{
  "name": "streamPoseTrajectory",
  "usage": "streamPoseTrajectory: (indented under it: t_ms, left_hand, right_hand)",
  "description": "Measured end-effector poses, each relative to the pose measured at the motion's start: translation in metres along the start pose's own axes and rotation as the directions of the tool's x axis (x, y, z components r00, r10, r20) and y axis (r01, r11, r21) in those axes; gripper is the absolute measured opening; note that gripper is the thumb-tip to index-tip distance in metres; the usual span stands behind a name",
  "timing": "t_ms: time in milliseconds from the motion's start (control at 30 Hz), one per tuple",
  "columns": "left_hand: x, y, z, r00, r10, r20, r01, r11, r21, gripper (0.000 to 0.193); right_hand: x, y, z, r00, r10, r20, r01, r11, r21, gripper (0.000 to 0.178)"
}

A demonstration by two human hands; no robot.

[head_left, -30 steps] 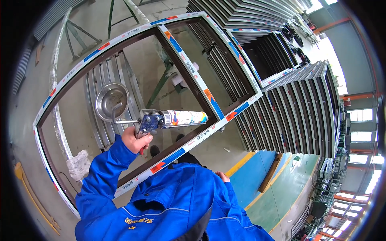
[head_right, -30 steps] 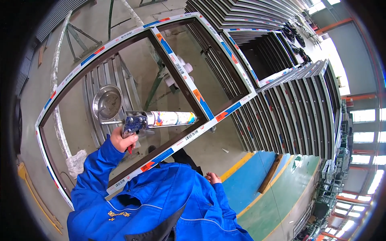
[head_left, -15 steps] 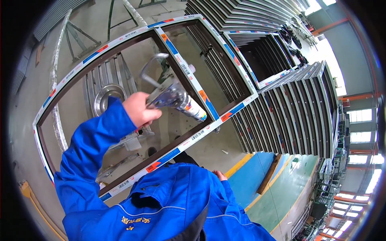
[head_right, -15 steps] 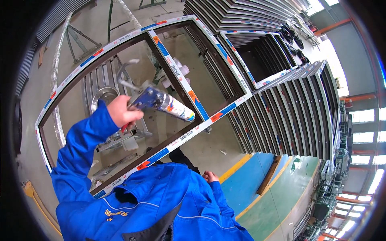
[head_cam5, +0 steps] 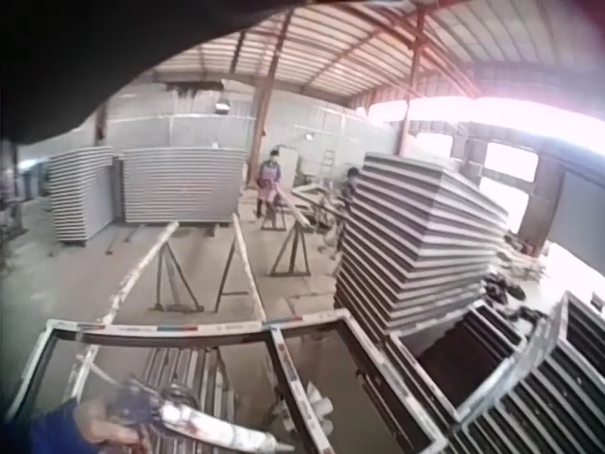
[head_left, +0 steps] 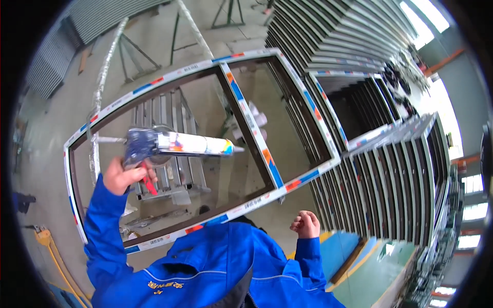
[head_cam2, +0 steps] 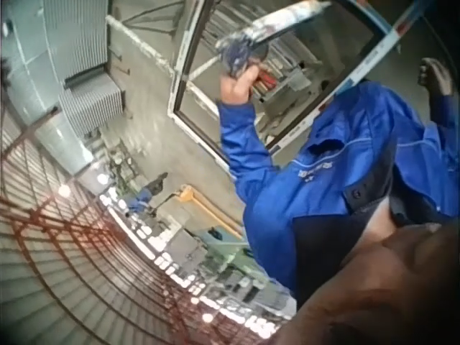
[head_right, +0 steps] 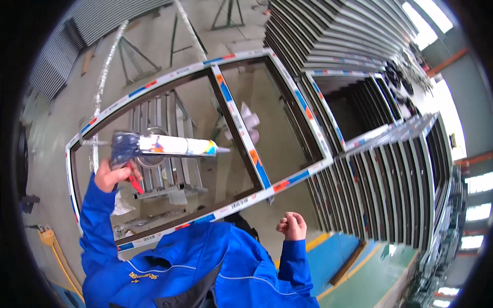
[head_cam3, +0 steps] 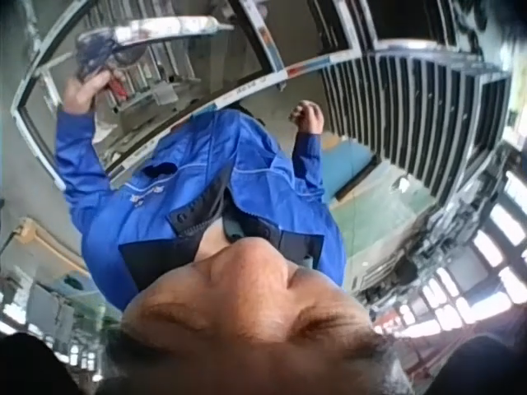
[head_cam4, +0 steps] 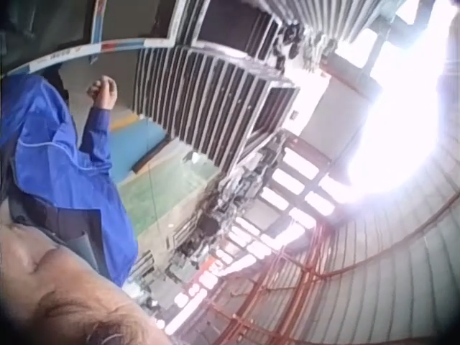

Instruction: Apply sealant to a metal window frame using a caulking gun and inspect the frame components on a fabrication floor.

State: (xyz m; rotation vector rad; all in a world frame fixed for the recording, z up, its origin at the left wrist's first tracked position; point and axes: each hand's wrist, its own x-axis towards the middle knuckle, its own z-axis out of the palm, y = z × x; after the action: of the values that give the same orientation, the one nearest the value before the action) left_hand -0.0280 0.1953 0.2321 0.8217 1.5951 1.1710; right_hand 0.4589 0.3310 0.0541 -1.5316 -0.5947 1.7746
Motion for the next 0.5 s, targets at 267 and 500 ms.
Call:
streamPoseTrajectory:
  t_ms: [267,500]
  left_hand:
    - [-0.011,-0.132,0.018,0.889,-0.013,-0.458,-0.398,0.475,-0.785,0.025]
    - [0.125,-0.189,0.055,0.91,-0.086,-0.405,-0.381,0.207,-0.901,0.027]
  right_hand:
    - [0.096,-0.071,0.178,0.8,-0.239,0.551,0.464,0.828,-0.314,0.013]
    - [0.231,-0.022,0.27,0.673,-0.473,0.568,0.572,-0.155,-0.806,0.064]
